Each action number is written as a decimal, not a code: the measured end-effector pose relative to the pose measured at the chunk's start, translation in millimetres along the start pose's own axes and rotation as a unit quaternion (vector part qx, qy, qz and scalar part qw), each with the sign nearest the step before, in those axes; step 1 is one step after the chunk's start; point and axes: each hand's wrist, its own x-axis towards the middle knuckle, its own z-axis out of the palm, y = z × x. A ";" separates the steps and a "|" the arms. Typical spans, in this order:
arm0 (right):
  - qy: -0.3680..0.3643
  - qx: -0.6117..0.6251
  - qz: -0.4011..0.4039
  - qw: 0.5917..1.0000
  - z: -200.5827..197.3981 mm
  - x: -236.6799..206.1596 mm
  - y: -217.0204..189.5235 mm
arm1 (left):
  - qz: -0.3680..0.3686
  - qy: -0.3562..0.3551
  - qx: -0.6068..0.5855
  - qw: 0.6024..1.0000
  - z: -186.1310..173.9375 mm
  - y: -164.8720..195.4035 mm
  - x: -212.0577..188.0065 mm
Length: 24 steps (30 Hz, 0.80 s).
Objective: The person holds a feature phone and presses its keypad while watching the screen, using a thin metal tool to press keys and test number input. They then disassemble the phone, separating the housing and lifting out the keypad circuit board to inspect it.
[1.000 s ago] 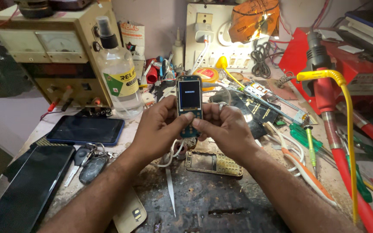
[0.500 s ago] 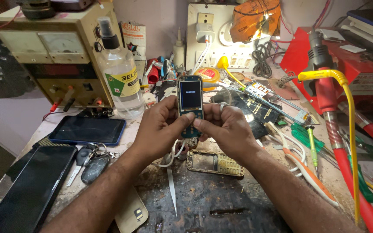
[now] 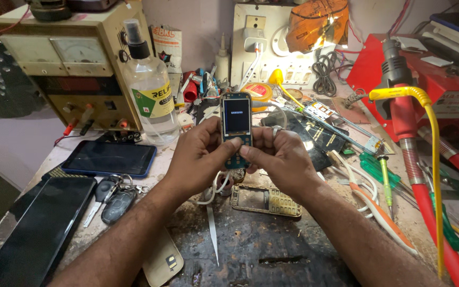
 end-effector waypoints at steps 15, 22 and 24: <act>-0.001 0.001 -0.003 1.000 0.0 -0.1 0.4 | 0.004 0.005 0.027 1.000 0.2 4.0 -1.0; 0.003 0.005 -0.003 1.000 0.0 -0.4 0.2 | -0.003 0.002 0.016 1.000 0.0 2.5 -0.2; 0.005 0.005 -0.006 1.000 -0.6 0.3 0.2 | 0.002 0.002 0.012 1.000 0.6 1.5 0.0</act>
